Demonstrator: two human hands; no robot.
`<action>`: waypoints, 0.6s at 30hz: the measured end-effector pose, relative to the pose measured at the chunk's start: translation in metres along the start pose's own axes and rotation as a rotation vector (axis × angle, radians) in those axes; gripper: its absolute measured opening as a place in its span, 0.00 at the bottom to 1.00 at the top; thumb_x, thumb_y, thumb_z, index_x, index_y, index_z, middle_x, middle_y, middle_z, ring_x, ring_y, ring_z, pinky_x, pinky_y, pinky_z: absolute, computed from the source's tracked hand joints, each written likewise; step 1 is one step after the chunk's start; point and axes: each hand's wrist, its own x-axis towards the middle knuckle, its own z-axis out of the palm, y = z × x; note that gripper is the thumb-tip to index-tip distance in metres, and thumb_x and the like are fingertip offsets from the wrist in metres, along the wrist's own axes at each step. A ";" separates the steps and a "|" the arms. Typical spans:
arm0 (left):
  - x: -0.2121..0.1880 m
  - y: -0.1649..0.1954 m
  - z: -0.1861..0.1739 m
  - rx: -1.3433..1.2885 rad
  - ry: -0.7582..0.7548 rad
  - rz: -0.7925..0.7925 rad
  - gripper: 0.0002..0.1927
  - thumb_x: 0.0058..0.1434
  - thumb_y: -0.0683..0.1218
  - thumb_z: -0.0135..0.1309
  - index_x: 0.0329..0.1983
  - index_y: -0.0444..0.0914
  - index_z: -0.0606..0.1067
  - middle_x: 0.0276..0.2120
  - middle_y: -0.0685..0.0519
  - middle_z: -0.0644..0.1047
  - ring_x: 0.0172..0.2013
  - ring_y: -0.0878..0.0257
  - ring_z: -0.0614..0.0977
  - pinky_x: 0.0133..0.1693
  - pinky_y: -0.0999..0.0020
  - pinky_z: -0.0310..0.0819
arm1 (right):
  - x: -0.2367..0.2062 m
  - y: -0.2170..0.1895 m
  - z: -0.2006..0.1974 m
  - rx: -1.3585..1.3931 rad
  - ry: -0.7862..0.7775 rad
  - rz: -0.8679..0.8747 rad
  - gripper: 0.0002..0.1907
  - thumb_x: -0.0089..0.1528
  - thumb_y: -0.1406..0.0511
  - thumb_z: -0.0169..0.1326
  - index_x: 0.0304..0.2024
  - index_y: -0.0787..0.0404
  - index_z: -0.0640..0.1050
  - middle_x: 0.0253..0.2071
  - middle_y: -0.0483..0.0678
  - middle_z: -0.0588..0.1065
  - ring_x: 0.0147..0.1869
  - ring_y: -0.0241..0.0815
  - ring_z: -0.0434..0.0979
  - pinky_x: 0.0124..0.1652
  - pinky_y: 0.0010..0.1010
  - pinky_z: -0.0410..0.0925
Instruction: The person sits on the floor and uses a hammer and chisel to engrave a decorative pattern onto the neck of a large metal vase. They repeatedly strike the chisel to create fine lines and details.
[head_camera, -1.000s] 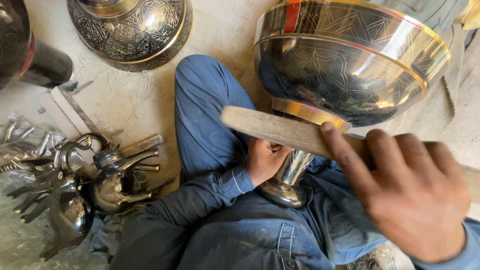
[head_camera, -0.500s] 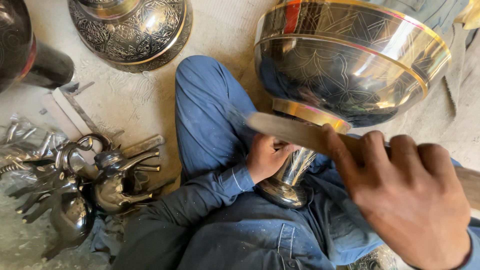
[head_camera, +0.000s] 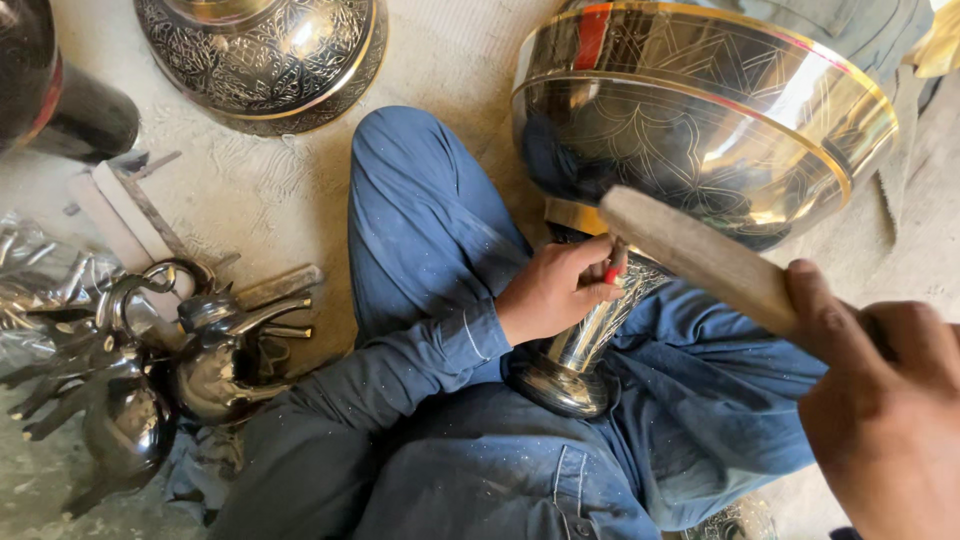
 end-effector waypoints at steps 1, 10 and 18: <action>0.001 0.001 0.001 0.002 0.003 -0.013 0.10 0.62 0.40 0.61 0.41 0.36 0.71 0.29 0.49 0.77 0.29 0.61 0.81 0.35 0.65 0.74 | -0.002 0.002 0.001 0.012 0.001 0.018 0.31 0.63 0.78 0.55 0.66 0.51 0.79 0.40 0.48 0.72 0.38 0.44 0.74 0.44 0.32 0.69; 0.010 0.007 0.010 0.019 -0.085 0.022 0.10 0.61 0.40 0.60 0.42 0.36 0.72 0.29 0.49 0.78 0.31 0.62 0.83 0.35 0.66 0.74 | 0.004 0.010 -0.001 -0.027 0.020 -0.006 0.32 0.58 0.75 0.58 0.65 0.54 0.81 0.38 0.46 0.76 0.37 0.45 0.75 0.42 0.35 0.67; -0.002 0.001 0.016 -0.010 0.003 -0.036 0.11 0.61 0.39 0.63 0.42 0.34 0.73 0.32 0.51 0.78 0.31 0.65 0.81 0.34 0.69 0.75 | -0.005 0.005 0.005 -0.165 0.045 -0.083 0.32 0.58 0.71 0.58 0.66 0.48 0.82 0.39 0.42 0.76 0.38 0.41 0.75 0.41 0.32 0.63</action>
